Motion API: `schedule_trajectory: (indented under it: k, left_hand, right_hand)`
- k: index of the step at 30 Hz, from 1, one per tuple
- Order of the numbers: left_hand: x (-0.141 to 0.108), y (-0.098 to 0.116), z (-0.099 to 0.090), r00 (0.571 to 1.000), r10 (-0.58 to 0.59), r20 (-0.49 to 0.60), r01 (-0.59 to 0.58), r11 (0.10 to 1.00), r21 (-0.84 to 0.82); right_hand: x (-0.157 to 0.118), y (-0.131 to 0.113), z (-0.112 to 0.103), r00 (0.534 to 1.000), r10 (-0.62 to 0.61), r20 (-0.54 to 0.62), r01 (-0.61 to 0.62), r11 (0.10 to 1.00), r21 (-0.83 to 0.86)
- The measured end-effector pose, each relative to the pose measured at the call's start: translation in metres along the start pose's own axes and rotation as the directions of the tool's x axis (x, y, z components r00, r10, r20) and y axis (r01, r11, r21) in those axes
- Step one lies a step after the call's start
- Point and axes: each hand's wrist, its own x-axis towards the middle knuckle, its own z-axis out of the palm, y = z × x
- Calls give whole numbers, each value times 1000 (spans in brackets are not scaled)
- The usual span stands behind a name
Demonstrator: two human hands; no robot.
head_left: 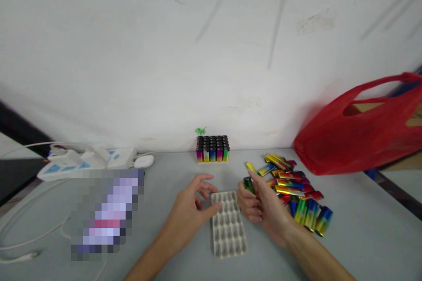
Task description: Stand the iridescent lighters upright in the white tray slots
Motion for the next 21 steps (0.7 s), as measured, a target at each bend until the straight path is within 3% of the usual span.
schedule_trajectory:
  k: [6,21]
  left_hand:
    - [-1,0,0,1000,7,18,-7,1000,1]
    - [2,-1,4,1000,-7,3,7,1000,-23]
  right_hand:
    - [1,5,-3,999,-1,39,-1,999,44]
    - [1,15,2,992,-115,-49,117,992,37]
